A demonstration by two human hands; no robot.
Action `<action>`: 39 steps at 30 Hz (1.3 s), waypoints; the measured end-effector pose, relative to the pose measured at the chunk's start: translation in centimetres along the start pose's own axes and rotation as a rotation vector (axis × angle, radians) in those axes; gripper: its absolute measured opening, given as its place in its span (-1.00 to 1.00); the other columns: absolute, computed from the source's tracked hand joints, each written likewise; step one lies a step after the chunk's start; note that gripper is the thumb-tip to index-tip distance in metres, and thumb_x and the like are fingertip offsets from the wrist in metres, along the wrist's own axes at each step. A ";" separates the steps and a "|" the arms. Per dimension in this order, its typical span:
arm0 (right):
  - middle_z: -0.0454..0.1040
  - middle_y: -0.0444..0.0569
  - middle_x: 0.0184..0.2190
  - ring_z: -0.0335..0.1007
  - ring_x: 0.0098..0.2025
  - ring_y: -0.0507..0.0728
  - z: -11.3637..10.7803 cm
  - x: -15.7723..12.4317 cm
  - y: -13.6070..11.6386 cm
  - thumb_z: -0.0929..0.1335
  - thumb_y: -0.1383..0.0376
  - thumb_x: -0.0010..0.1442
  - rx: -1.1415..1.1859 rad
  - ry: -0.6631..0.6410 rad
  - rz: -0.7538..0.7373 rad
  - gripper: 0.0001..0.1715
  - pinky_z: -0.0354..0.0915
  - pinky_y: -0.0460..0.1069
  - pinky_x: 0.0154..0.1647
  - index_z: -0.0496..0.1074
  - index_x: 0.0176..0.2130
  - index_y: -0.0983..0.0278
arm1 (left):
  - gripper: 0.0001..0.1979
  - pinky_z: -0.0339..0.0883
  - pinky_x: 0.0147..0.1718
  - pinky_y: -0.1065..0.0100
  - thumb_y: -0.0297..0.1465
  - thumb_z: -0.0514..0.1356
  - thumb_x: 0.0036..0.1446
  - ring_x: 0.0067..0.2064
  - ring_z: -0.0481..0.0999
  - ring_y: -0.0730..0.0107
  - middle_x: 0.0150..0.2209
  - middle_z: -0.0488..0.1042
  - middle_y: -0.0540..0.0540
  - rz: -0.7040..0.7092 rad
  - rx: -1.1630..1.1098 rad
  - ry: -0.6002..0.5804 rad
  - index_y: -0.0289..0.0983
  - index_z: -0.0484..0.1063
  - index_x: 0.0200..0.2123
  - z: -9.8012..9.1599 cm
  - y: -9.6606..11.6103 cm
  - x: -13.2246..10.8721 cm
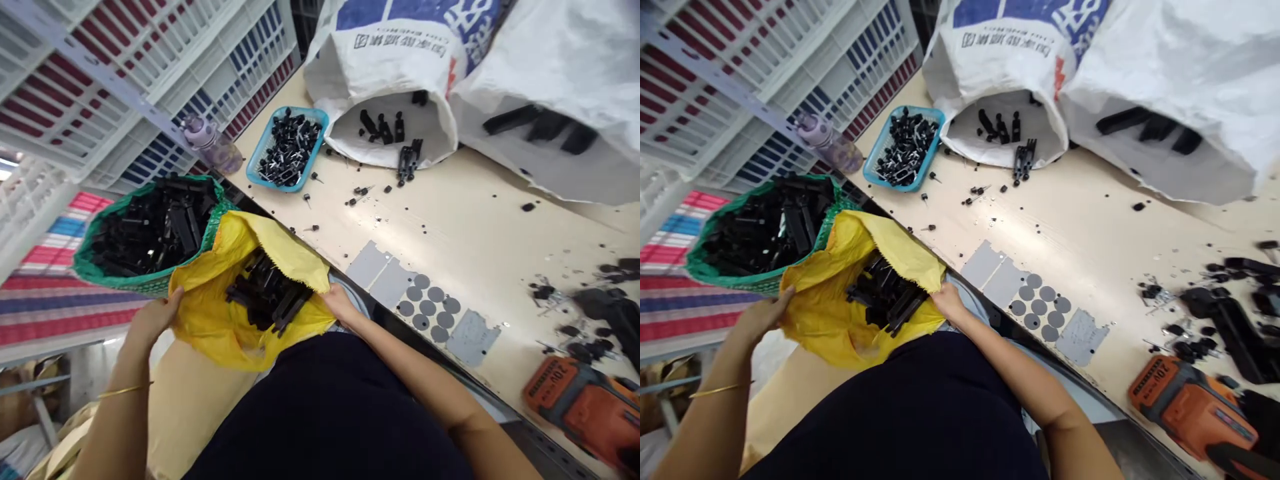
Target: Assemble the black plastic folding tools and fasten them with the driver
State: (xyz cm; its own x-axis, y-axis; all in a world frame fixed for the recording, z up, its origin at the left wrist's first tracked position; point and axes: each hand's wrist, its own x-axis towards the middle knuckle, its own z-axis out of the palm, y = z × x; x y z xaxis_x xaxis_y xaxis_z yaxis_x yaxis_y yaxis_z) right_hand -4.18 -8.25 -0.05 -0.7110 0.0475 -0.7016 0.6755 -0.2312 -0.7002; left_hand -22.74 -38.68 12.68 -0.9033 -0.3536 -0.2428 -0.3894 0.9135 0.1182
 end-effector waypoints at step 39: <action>-0.08 0.16 0.20 0.04 0.25 0.19 -37.3 -17.0 11.1 0.16 0.43 0.14 0.289 1.651 0.600 -0.36 0.12 0.12 0.33 0.09 0.21 0.22 | -0.49 -0.07 0.27 -0.13 -0.20 -0.01 0.36 0.30 0.12 -0.02 0.26 0.19 -0.32 2.335 0.022 -0.114 -0.34 0.34 0.24 29.2 30.3 -26.7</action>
State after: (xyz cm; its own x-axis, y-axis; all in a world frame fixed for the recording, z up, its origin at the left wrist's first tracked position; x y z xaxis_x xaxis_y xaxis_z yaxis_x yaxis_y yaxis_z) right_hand 22.70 24.65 -0.79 0.6347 0.6909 -0.3462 0.5617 -0.7201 -0.4073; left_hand -5.13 4.35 -5.34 0.3564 0.9117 0.2044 0.9052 -0.3912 0.1663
